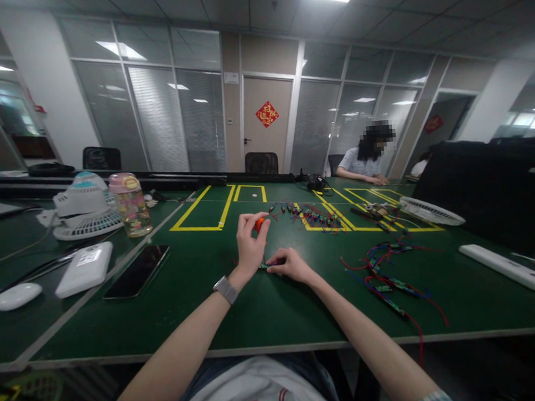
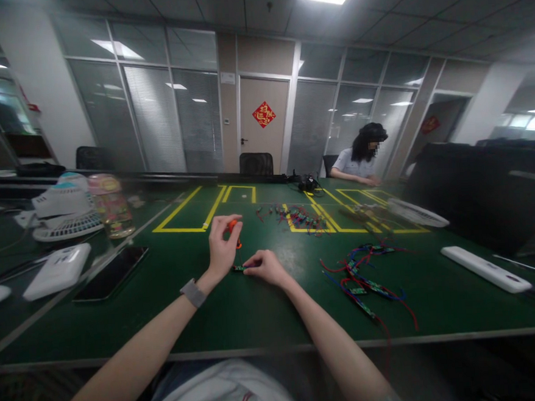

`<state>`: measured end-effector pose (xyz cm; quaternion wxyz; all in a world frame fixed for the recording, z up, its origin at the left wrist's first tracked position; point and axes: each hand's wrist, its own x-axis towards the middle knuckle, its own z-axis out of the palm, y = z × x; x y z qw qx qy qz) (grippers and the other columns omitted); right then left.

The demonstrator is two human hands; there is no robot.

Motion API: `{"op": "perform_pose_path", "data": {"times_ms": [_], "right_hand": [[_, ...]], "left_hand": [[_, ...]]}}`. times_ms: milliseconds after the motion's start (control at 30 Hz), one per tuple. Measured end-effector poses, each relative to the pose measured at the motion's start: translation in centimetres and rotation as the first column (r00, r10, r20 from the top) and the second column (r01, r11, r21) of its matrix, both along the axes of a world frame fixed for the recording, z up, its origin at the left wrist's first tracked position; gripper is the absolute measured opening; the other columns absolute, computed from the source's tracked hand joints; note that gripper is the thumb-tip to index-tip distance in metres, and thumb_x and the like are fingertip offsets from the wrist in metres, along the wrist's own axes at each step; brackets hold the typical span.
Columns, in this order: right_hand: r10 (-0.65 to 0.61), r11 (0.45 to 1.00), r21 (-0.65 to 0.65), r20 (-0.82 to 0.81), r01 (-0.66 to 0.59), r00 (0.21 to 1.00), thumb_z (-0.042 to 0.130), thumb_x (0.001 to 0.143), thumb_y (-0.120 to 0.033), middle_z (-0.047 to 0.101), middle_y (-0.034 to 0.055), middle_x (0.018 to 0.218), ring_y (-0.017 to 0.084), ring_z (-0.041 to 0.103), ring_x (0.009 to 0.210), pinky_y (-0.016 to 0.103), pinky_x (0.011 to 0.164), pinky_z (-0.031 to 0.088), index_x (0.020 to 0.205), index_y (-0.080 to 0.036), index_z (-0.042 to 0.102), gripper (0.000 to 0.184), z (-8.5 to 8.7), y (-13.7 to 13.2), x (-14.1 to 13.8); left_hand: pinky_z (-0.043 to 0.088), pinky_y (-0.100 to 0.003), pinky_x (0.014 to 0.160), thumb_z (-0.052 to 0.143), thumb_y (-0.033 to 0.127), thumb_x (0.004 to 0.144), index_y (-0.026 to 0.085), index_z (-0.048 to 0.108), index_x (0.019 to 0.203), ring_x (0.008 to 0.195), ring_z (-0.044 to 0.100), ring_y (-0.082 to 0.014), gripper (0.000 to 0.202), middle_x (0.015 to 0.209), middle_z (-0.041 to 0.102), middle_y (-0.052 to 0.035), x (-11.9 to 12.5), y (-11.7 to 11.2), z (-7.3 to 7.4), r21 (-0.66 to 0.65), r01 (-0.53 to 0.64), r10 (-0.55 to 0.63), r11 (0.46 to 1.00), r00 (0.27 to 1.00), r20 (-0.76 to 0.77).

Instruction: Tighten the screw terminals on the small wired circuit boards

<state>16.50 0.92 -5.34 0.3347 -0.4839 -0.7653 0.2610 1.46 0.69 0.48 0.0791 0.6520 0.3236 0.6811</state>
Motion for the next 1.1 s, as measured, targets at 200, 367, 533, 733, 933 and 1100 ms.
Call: {"op": "perform_pose_path", "data": {"times_ms": [200, 367, 533, 733, 933, 1100], "right_hand": [[0.02, 1.0, -0.003, 0.034, -0.02, 0.999, 0.077, 0.066, -0.022, 0.066, 0.0035, 0.074, 0.014, 0.057, 0.07, 0.025, 0.067, 0.044, 0.088, -0.017, 0.078, 0.023, -0.1, 0.3, 0.2], [0.057, 0.998, -0.036, 0.01, -0.056, 0.998, 0.074, 0.067, -0.02, 0.066, 0.0037, 0.077, 0.014, 0.057, 0.068, 0.025, 0.066, 0.045, 0.089, -0.015, 0.077, 0.023, 0.0, 0.3, 0.3], [0.042, 0.995, -0.083, -0.044, -0.046, 0.998, 0.074, 0.066, -0.019, 0.066, 0.0024, 0.074, 0.012, 0.055, 0.062, 0.024, 0.062, 0.045, 0.094, -0.014, 0.076, 0.028, -0.1, 0.2, 0.2], [0.012, 0.996, -0.084, -0.046, -0.015, 0.999, 0.076, 0.065, -0.02, 0.066, 0.0023, 0.071, 0.011, 0.054, 0.058, 0.024, 0.059, 0.043, 0.086, -0.014, 0.077, 0.022, -0.3, 0.4, 0.2], [0.014, 0.994, -0.105, -0.065, -0.021, 0.998, 0.076, 0.064, -0.02, 0.065, 0.0017, 0.068, 0.01, 0.053, 0.055, 0.024, 0.057, 0.043, 0.085, -0.014, 0.078, 0.022, -0.1, 0.3, 0.1], [0.011, 0.994, -0.107, -0.064, -0.018, 0.998, 0.076, 0.063, -0.018, 0.064, 0.0018, 0.068, 0.011, 0.053, 0.058, 0.023, 0.057, 0.041, 0.084, -0.014, 0.078, 0.021, -0.1, 0.4, 0.1]], "left_hand": [[0.045, -0.026, 0.073, 0.049, 0.023, 0.093, 0.02, 0.063, 0.106, 0.08, 0.055, -0.014, 0.02, 0.092, 0.057, -0.0039, 0.0, 0.3, 0.1, 0.0, -0.015, 0.015, 1.0, 1.0, 0.017], [0.045, -0.025, 0.075, 0.044, 0.023, 0.095, 0.019, 0.061, 0.108, 0.082, 0.057, -0.0138, 0.022, 0.095, 0.059, -0.0046, -0.2, 0.3, 0.1, -0.054, 0.068, -0.066, 0.996, 0.996, 0.053], [0.046, -0.024, 0.075, 0.054, 0.027, 0.09, 0.02, 0.066, 0.095, 0.088, 0.058, -0.0149, 0.015, 0.095, 0.059, -0.004, -0.3, 0.3, 0.3, -0.067, 0.158, -0.155, 0.985, 0.986, 0.054], [0.048, -0.025, 0.073, 0.055, 0.028, 0.088, 0.019, 0.067, 0.097, 0.081, 0.06, -0.0137, 0.017, 0.092, 0.061, -0.004, -0.8, 0.9, 0.8, -0.144, 0.278, -0.268, 0.95, 0.96, 0.084], [0.048, -0.026, 0.072, 0.048, 0.027, 0.091, 0.017, 0.066, 0.098, 0.081, 0.063, -0.015, 0.022, 0.09, 0.065, -0.0052, -1.2, 1.0, 1.2, -0.233, 0.407, -0.375, 0.884, 0.912, 0.168], [0.047, -0.024, 0.069, 0.062, 0.032, 0.084, 0.018, 0.069, 0.084, 0.083, 0.059, -0.0151, 0.016, 0.088, 0.059, -0.0041, -1.2, 1.3, 1.0, -0.132, 0.277, -0.259, 0.952, 0.956, 0.136]]}}
